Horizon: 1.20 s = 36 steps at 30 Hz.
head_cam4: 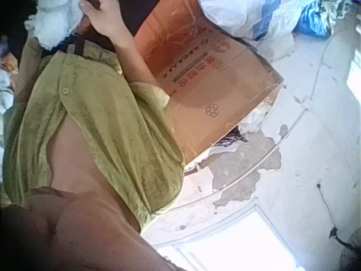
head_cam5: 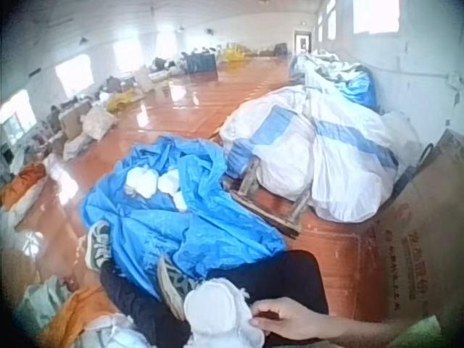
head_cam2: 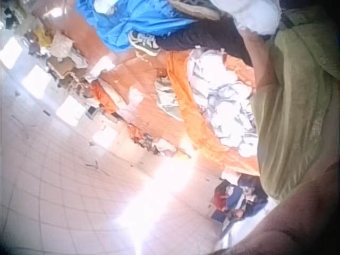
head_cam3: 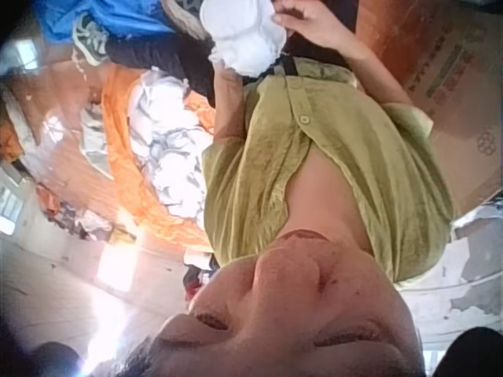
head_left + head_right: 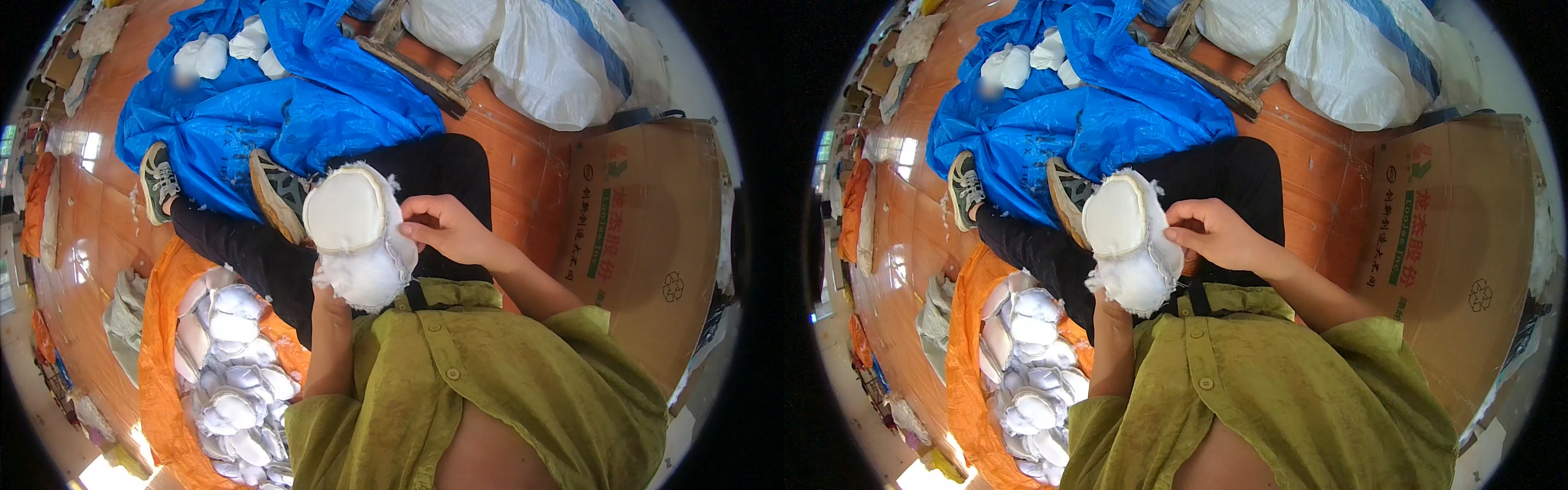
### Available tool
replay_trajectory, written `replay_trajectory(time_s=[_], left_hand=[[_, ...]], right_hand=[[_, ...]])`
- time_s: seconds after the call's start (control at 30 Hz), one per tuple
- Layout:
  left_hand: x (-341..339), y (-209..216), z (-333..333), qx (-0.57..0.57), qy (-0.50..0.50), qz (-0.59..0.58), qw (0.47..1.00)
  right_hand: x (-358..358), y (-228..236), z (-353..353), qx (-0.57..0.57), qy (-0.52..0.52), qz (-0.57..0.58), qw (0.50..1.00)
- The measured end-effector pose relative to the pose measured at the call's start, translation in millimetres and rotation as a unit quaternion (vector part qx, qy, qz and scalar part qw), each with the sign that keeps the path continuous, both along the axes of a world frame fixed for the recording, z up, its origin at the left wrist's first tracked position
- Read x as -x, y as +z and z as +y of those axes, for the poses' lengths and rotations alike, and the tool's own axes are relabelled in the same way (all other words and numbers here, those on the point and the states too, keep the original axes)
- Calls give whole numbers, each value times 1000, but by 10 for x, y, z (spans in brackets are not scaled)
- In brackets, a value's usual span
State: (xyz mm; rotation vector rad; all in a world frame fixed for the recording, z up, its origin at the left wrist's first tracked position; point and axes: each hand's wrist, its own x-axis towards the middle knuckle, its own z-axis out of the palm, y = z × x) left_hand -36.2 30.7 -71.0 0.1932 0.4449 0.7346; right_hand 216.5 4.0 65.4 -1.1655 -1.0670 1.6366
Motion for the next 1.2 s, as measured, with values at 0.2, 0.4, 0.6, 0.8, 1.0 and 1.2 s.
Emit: replay_trajectory(time_s=[0.2,0.4,0.6,0.8,1.0,1.2], left_hand=[[-43,-46,-18,-5,23,99,995],[-218,606,161,-106,205,461,857],[-582,1404,-105,-300,2,440,846],[-689,1225,-126,-388,-35,525,757],[-627,1112,-67,-230,-99,390,886],[-728,1070,-122,-445,-94,626,634]], right_hand=[[68,-2,13,-46,-40,-78,995],[6,-100,9,-5,-89,-147,985],[151,-156,-19,-14,-77,-182,980],[195,-62,-83,-24,-68,-195,978],[147,-125,-100,-39,-50,-196,979],[221,-153,-178,-75,-38,-252,964]])
